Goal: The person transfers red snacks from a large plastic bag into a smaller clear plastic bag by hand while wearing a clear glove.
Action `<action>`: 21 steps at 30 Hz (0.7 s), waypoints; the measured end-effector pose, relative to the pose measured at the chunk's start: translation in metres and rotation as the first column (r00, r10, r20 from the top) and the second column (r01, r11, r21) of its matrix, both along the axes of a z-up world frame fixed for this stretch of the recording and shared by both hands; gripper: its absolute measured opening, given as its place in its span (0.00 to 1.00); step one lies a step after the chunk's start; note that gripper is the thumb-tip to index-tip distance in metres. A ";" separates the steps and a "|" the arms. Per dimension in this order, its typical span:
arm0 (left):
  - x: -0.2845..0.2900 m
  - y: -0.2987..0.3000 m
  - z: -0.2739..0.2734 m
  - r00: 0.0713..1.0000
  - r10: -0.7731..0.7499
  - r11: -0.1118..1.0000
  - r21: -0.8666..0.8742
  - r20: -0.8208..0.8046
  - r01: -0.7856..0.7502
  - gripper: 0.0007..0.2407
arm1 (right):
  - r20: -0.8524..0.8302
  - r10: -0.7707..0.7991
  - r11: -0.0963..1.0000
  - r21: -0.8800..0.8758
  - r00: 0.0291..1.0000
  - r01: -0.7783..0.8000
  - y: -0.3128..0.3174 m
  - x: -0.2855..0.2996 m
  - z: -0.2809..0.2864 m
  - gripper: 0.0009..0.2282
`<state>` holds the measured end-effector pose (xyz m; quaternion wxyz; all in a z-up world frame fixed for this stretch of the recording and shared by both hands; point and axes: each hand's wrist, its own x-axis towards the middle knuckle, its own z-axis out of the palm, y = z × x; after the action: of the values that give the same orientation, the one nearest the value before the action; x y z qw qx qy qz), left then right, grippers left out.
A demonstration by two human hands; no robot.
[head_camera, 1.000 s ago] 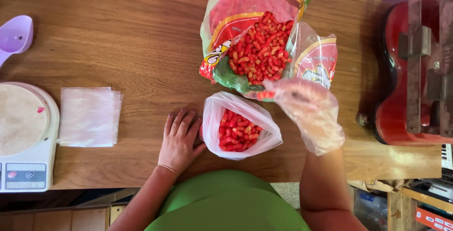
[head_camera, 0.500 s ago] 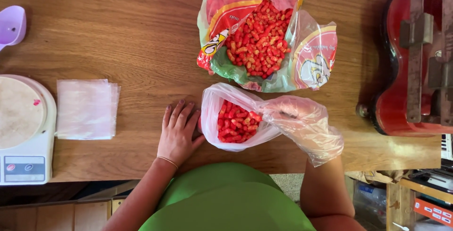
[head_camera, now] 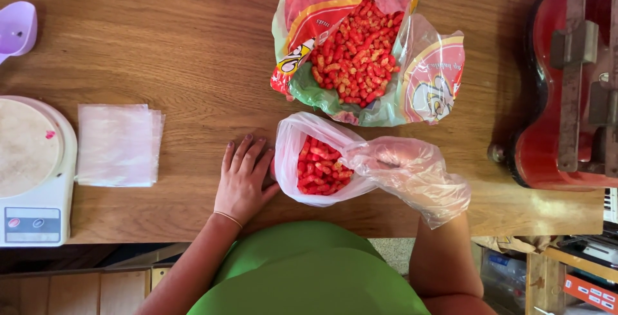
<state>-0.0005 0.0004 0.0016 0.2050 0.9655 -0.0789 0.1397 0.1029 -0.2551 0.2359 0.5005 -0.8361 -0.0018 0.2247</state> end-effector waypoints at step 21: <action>0.002 0.001 -0.001 1.000 -0.005 1.000 -0.003 0.020 0.005 0.33 | 0.771 0.294 0.941 -0.336 0.565 -0.031 0.044 0.120 -0.076 0.15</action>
<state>0.0012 0.0011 0.0007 0.2059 0.9636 -0.0833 0.1487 0.2231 -0.2110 0.1596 0.2947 -0.9043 -0.2759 -0.1391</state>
